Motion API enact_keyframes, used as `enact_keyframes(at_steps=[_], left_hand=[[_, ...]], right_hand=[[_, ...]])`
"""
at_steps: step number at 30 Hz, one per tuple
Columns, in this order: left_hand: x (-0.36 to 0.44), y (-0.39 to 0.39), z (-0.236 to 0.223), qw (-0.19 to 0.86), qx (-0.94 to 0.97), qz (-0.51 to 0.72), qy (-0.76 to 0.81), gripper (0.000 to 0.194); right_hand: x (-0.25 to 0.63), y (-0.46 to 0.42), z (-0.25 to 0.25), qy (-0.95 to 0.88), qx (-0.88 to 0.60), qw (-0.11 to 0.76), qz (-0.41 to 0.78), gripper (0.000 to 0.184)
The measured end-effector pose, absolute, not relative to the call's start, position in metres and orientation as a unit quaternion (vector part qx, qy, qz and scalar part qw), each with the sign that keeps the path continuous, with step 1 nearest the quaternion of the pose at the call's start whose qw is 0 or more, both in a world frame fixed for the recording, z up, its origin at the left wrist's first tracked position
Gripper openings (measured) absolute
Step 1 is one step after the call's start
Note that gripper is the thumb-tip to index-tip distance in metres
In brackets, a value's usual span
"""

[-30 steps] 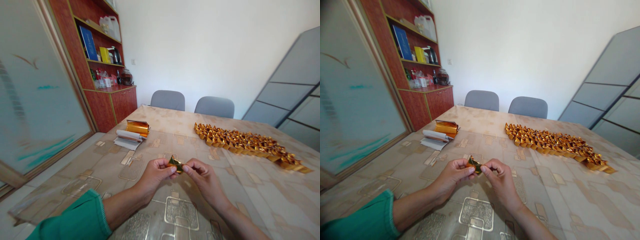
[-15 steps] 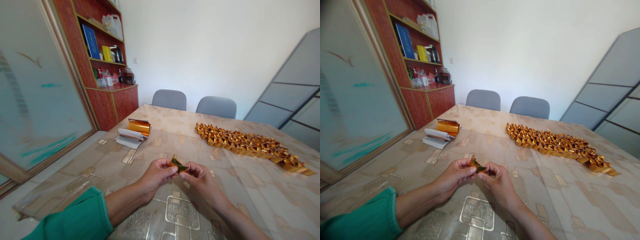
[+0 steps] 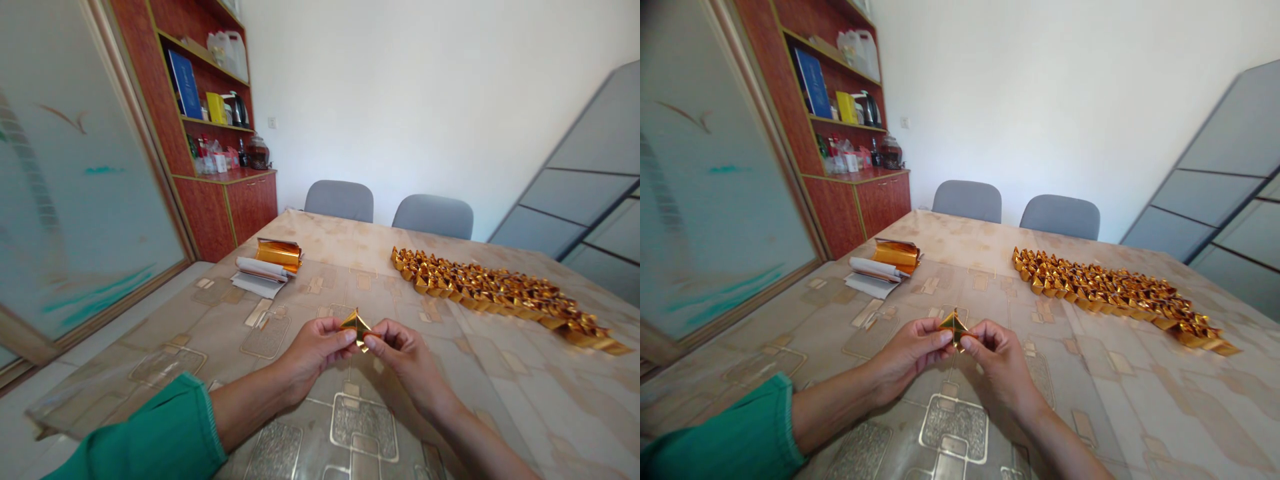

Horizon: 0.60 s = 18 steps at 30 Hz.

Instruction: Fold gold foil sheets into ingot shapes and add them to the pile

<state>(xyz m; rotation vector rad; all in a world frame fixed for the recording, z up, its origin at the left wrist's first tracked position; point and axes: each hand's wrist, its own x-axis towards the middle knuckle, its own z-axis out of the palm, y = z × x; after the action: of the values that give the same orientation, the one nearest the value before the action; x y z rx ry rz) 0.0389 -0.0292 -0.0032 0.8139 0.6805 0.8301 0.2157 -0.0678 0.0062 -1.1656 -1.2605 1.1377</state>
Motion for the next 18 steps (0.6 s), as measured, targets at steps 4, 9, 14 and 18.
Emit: enact_keyframes(at_steps=[4, 9, 14, 18], left_hand=[[0.04, -0.029, -0.003, 0.787, 0.352, 0.406, 0.303, 0.038], [0.04, -0.028, -0.005, 0.746, 0.405, 0.419, 0.323, 0.034], [0.041, -0.028, -0.004, 0.721, 0.437, 0.421, 0.335, 0.03], [0.041, -0.03, -0.001, 0.713, 0.431, 0.43, 0.347, 0.026]], right_hand=[[0.214, -0.067, 0.004, -0.519, -0.481, 0.528, 0.47, 0.04], [0.211, -0.065, -0.003, -0.537, -0.476, 0.518, 0.467, 0.042], [0.21, -0.065, -0.003, -0.54, -0.488, 0.505, 0.464, 0.045], [0.209, -0.067, 0.0, -0.552, -0.465, 0.491, 0.487, 0.043]])
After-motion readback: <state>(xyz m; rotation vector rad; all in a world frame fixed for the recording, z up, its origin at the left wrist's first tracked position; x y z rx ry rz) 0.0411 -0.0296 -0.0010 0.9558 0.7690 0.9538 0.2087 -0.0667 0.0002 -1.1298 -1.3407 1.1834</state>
